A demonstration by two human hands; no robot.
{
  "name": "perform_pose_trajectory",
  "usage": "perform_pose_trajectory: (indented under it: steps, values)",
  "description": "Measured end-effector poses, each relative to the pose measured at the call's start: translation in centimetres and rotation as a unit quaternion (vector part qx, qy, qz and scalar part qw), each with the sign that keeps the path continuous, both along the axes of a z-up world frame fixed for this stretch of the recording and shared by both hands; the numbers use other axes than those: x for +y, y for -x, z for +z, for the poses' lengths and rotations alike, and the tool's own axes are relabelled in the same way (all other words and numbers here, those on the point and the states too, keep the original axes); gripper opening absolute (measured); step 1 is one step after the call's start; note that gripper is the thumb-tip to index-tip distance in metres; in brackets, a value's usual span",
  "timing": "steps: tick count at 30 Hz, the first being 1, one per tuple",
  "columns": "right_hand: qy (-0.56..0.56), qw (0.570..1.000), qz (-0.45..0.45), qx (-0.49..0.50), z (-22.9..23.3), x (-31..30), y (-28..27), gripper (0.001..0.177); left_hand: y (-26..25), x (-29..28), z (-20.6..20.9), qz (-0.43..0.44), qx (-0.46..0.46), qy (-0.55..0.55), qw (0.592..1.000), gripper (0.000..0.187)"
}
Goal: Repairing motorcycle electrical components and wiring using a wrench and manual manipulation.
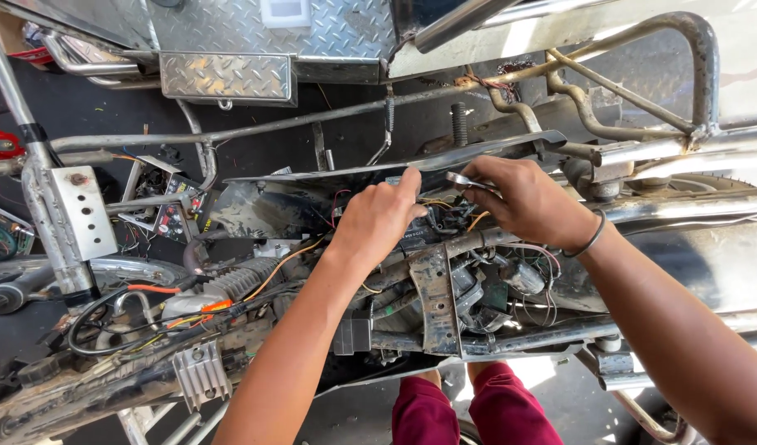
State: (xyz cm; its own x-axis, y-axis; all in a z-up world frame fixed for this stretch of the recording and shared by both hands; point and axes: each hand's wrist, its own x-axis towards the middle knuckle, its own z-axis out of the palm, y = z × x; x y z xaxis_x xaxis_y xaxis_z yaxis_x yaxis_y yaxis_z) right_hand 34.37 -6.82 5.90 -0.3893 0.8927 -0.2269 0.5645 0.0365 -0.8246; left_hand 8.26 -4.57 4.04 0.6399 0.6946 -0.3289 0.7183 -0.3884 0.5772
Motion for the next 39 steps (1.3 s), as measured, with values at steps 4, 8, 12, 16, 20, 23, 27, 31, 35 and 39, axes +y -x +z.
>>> perform_pose_trajectory:
  steps: [4, 8, 12, 16, 20, 23, 27, 31, 35, 39]
  values:
    - [0.008, 1.0, -0.005, 0.006, -1.0, -0.2, -0.4, 0.009, -0.7, 0.1, -0.9, 0.023, -0.026, -0.008, 0.999, 0.024]
    - [0.011, 1.0, 0.008, 0.021, -2.5, 0.3, -0.8, 0.008, -1.3, -0.8, -1.8, 0.082, -0.03, 0.004, 0.996, 0.019]
    - [-0.002, 0.999, 0.018, 0.031, -4.6, 0.7, -1.4, 0.007, -1.9, -1.9, -3.7, 0.092, -0.019, -0.027, 0.995, 0.012]
    - [-0.006, 0.999, 0.02, 0.039, -4.6, 1.1, -1.9, 0.008, -2.3, -2.6, -5.9, 0.115, -0.009, -0.05, 0.992, 0.01]
    - [0.01, 0.999, 0.007, 0.048, -4.6, 0.8, -2.3, 0.007, -3.7, -2.4, -3.9, 0.243, -0.045, 0.045, 0.968, 0.017]
    - [0.02, 0.998, 0.005, 0.052, -4.7, 0.7, -2.6, 0.007, -4.5, -1.9, -3.4, 0.297, -0.001, 0.114, 0.948, 0.017]
    - [0.028, 0.997, 0.005, 0.067, -4.5, 0.4, -2.9, 0.007, -4.3, -1.8, -4.3, 0.328, 0.064, 0.153, 0.93, 0.014]
    - [0.032, 0.996, -0.001, 0.078, -4.5, 0.1, -3.0, 0.008, -4.2, -0.7, -2.5, 0.323, 0.078, 0.154, 0.93, 0.011]
    - [0.049, 0.997, 0.01, 0.065, -4.3, 0.0, -2.7, 0.008, -4.8, 0.0, -0.4, 0.311, 0.085, 0.183, 0.929, 0.014]
    - [0.049, 0.997, 0.015, 0.063, -4.9, 0.1, -2.2, 0.007, -4.9, 0.1, -0.4, 0.306, 0.092, 0.179, 0.931, 0.015]
